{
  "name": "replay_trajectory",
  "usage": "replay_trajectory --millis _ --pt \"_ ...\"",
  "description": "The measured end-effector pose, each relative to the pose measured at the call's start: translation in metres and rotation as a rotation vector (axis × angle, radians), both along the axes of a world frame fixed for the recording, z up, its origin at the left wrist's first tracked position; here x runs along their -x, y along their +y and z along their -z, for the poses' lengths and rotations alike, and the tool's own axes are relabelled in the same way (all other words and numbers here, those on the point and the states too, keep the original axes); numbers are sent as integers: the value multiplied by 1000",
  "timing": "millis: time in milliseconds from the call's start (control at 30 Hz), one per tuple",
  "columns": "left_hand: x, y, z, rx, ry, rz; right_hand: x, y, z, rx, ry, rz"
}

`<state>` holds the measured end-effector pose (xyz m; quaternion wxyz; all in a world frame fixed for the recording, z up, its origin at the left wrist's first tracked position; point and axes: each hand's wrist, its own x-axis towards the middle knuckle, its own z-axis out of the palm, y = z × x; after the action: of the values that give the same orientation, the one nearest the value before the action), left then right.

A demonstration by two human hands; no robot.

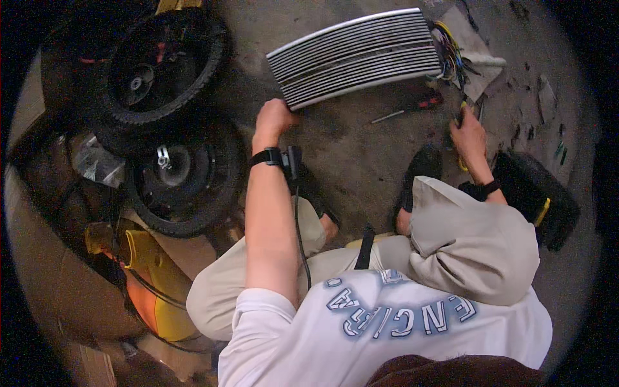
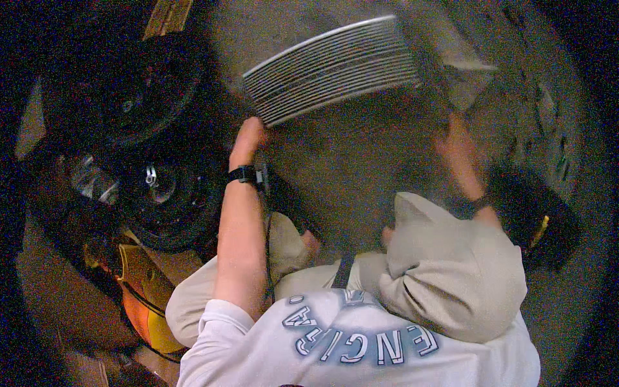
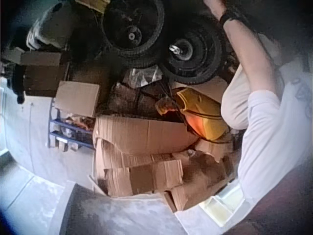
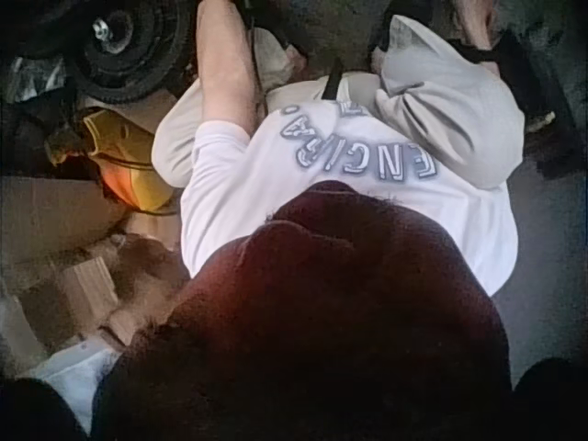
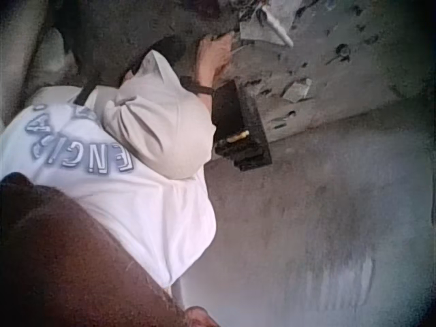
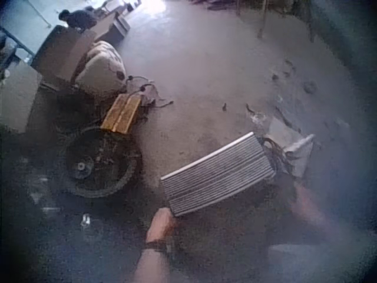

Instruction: The recorder is using a screwdriver and pliers to inspect or repair a motor controller heat sink assembly.

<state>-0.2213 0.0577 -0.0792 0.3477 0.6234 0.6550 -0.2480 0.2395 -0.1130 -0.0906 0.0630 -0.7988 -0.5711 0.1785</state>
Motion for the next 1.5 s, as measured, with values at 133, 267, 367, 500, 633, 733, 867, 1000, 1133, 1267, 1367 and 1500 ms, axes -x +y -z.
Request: replay_trajectory --millis 133,267,367,500,633,733,867,1000,1133,1267,1367,1500 --pt "-4 -5 -8 -57 -4 6 9 9 -27 197 5 64" --pt "0 -3 -18 -36 -151 -34 6 -4 -21 87 -67 -44" --pt "15 3 -19 194 -267 -191 7 -1 -20 -130 -41 -238" --pt "5 -11 -23 335 -519 -447 29 25 -24 -165 336 -315" --pt "7 -31 2 451 -763 -631 73 55 -37 -159 553 -476" --pt "-8 -40 5 505 -849 -673 96 65 -37 -115 681 -556" --pt "-32 -44 -4 535 -866 -769 123 73 -42 85 938 -475" --pt "-52 -39 -10 586 -875 -681 139 65 -48 101 914 -427" --pt "-71 -35 -13 611 -901 -576 146 58 -45 93 900 -377" --pt "-82 -38 -11 631 -944 -517 146 58 -45 62 882 -348" --pt "-84 -40 -8 649 -948 -526 146 56 -43 60 876 -292" --pt "-87 -46 -6 647 -954 -596 146 52 -33 55 924 -225"
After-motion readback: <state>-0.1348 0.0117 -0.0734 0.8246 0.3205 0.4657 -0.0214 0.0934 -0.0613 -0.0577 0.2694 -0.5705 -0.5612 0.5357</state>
